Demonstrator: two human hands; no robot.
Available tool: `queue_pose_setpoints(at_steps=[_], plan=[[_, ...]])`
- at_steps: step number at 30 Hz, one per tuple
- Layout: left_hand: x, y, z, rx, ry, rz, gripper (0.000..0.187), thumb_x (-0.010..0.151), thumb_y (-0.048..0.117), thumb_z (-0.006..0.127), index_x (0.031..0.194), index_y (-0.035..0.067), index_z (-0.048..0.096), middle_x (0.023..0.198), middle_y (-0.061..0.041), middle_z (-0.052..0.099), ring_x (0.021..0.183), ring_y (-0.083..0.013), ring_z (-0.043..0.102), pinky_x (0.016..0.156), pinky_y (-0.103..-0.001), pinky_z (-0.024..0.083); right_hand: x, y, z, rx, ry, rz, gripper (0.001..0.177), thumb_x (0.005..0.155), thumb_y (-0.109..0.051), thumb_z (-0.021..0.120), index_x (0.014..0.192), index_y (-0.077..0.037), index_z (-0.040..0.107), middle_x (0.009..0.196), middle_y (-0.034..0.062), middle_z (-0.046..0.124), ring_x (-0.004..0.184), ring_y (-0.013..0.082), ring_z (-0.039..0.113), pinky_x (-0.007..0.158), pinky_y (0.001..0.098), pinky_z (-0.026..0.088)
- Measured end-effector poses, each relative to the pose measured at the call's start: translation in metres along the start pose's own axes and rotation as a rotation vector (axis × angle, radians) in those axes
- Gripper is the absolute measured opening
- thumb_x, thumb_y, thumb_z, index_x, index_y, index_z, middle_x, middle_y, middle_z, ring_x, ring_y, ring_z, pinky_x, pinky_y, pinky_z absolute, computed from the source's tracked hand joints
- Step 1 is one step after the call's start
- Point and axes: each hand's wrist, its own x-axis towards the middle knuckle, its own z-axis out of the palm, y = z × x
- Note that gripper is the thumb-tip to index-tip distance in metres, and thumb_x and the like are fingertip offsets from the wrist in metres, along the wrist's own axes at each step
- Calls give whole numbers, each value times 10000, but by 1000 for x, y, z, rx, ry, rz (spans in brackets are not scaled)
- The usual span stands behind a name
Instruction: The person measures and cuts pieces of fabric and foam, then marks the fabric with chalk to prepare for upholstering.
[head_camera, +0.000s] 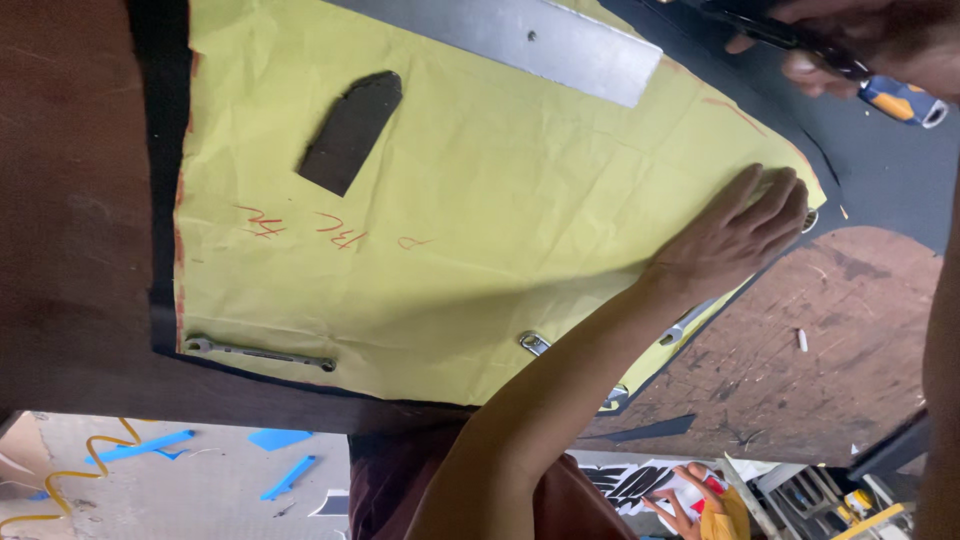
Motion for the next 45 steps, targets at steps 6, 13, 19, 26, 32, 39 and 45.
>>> queue_pose_setpoints(at_steps=[6,13,19,26,32,39,45], plan=[[0,3,3,-61,-24,6,533,1049,436,501,1509,171,447,1530,-49,423,1481,-242,351,1304,-538,214,-375,82,88,901,174,985,205,1007,-11,551,1191,-40,638,953,197,613,818,288,657,790,559,490],[3,9,12,-7,-12,-29,562,947,383,580,1477,264,436,1533,12,411,1472,-211,351,1308,-506,222,-370,95,97,1281,318,1041,168,947,-37,592,1108,-73,619,999,137,614,895,308,688,898,678,508],[4,10,13,-89,69,-30,514,1017,385,590,1460,124,570,1491,-65,449,1477,-265,373,1299,-527,276,-357,85,115,925,480,1206,274,948,-22,569,1220,-43,588,1101,147,599,871,273,652,938,659,492],[2,5,10,-21,82,-22,569,952,417,647,1442,135,579,1454,-56,451,1448,-260,381,1281,-514,304,-354,81,125,979,305,962,305,917,2,546,1222,5,569,1131,124,633,896,290,675,916,600,493],[4,0,6,36,47,-4,550,912,329,713,1417,153,585,1440,-34,446,1418,-247,385,1273,-506,297,-332,81,145,932,312,972,295,940,-61,557,1230,-5,573,1054,111,614,835,262,633,852,543,462],[2,0,7,30,34,43,492,903,318,767,1353,151,658,1436,-42,471,1431,-268,393,1272,-574,267,-280,87,149,738,192,861,297,968,-136,570,1239,-16,577,965,95,591,764,230,582,776,476,426],[5,2,11,70,21,55,563,808,385,791,1320,195,657,1479,-20,459,1429,-259,391,1270,-581,238,-76,0,88,416,75,386,310,991,-199,582,1247,-26,581,888,82,571,703,202,539,712,419,394]])
